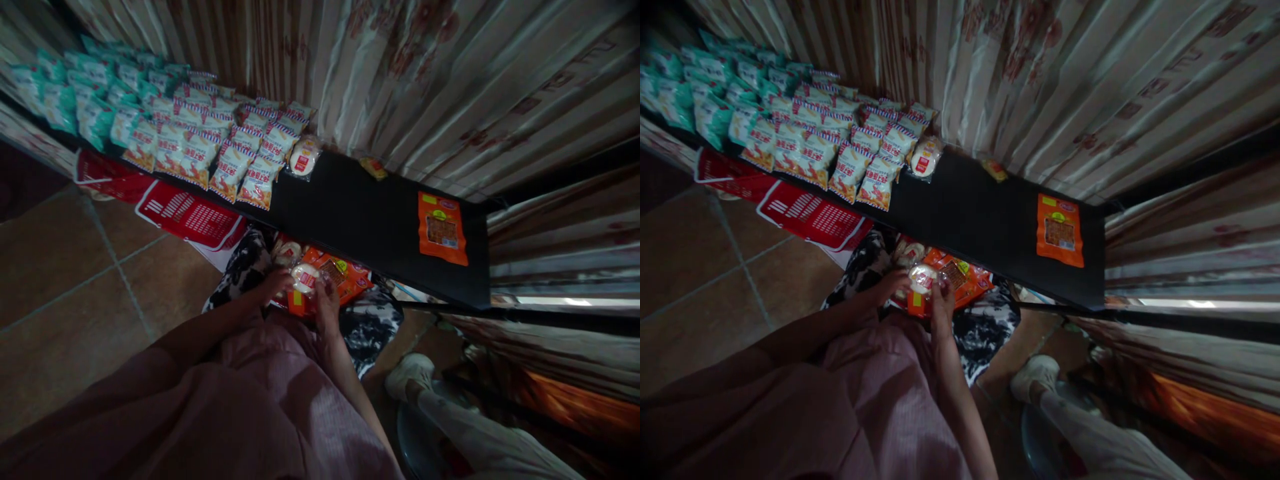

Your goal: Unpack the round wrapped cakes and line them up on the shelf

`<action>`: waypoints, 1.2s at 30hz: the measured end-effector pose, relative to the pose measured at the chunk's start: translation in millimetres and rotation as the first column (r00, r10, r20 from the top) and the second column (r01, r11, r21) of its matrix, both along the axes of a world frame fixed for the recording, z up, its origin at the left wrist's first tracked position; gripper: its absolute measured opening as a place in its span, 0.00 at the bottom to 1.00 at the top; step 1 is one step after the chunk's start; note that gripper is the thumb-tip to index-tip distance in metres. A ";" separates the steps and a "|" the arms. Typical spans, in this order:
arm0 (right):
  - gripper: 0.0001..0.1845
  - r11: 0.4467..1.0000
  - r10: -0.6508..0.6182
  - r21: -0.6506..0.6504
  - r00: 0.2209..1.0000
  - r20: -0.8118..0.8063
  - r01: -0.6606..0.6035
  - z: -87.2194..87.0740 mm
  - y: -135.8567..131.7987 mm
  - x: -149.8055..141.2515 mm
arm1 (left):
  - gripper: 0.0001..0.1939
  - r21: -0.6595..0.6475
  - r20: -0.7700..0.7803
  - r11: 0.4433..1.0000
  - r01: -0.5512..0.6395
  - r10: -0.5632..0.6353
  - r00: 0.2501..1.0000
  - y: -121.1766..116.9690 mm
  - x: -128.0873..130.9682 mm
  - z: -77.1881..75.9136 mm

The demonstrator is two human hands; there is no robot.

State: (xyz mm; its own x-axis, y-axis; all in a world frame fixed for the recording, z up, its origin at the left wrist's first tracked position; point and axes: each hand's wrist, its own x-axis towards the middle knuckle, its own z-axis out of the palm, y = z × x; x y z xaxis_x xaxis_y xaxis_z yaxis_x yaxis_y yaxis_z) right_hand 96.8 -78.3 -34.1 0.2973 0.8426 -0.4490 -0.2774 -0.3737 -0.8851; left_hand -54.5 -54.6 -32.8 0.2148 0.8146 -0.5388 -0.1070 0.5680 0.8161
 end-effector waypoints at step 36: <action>0.25 0.985 0.156 -0.071 0.988 -0.012 -0.156 16.2 7.5 18.8 | 0.05 0.060 -0.196 0.993 0.100 -0.086 0.977 45.2 8.8 9.5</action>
State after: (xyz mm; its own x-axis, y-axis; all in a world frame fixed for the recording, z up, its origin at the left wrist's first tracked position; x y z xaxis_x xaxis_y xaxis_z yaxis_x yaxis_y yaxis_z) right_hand 115.5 -70.9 -17.9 0.1616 0.8439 -0.5116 -0.2166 -0.4754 -0.8527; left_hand -45.7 -9.4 -23.3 0.1888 0.8325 -0.5209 0.1070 0.5099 0.8536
